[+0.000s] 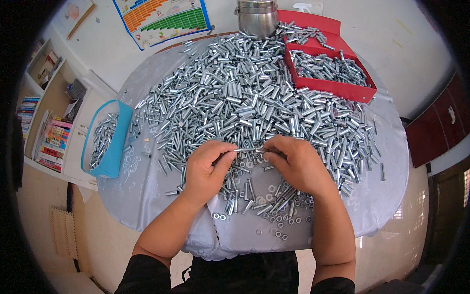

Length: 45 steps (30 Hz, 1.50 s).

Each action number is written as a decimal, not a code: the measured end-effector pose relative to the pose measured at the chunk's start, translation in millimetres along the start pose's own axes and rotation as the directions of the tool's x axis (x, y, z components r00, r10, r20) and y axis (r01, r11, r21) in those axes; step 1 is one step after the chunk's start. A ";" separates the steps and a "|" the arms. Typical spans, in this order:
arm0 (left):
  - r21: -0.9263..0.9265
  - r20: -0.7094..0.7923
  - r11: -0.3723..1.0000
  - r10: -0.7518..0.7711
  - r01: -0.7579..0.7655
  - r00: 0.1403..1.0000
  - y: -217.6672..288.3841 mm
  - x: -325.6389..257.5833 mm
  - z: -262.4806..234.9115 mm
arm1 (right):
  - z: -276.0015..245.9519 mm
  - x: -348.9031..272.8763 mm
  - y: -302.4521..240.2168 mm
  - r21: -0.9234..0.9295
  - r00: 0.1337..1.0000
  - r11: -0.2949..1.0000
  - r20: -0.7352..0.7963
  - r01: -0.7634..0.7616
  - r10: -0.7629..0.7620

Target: The person repeatedly picks up small metal bolts and washers from a large pile on a table. They insert the washers onto the bolts by hand and place the assembled units into a red box. The task involves continuous manual handling of hardware components.

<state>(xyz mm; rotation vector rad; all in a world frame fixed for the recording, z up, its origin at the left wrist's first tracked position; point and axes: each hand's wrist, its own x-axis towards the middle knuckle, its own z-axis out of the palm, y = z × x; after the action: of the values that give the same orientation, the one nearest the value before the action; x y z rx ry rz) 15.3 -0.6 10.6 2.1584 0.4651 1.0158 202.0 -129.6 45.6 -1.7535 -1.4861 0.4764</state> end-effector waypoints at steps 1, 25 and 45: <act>0.004 -0.003 1.000 -0.001 0.001 1.000 0.5 -0.1 0.4 | -0.4 -0.3 -1.3 -0.019 1.000 1.000 -0.002 0.008 -0.008; -0.517 0.300 0.741 -0.312 0.429 0.901 -4.2 -10.7 7.5 | 11.5 -0.7 0.0 0.260 0.995 0.965 -0.082 -0.026 0.049; -0.606 0.036 0.700 -0.450 0.378 0.892 -3.7 -2.2 4.3 | 41.4 1.7 13.5 -0.431 0.960 0.858 0.123 0.279 -0.250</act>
<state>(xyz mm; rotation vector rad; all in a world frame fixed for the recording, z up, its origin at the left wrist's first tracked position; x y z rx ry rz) 17.1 -1.2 4.8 1.3429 0.5630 0.8749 181.9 -115.1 9.6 -1.8387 -1.9661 0.0436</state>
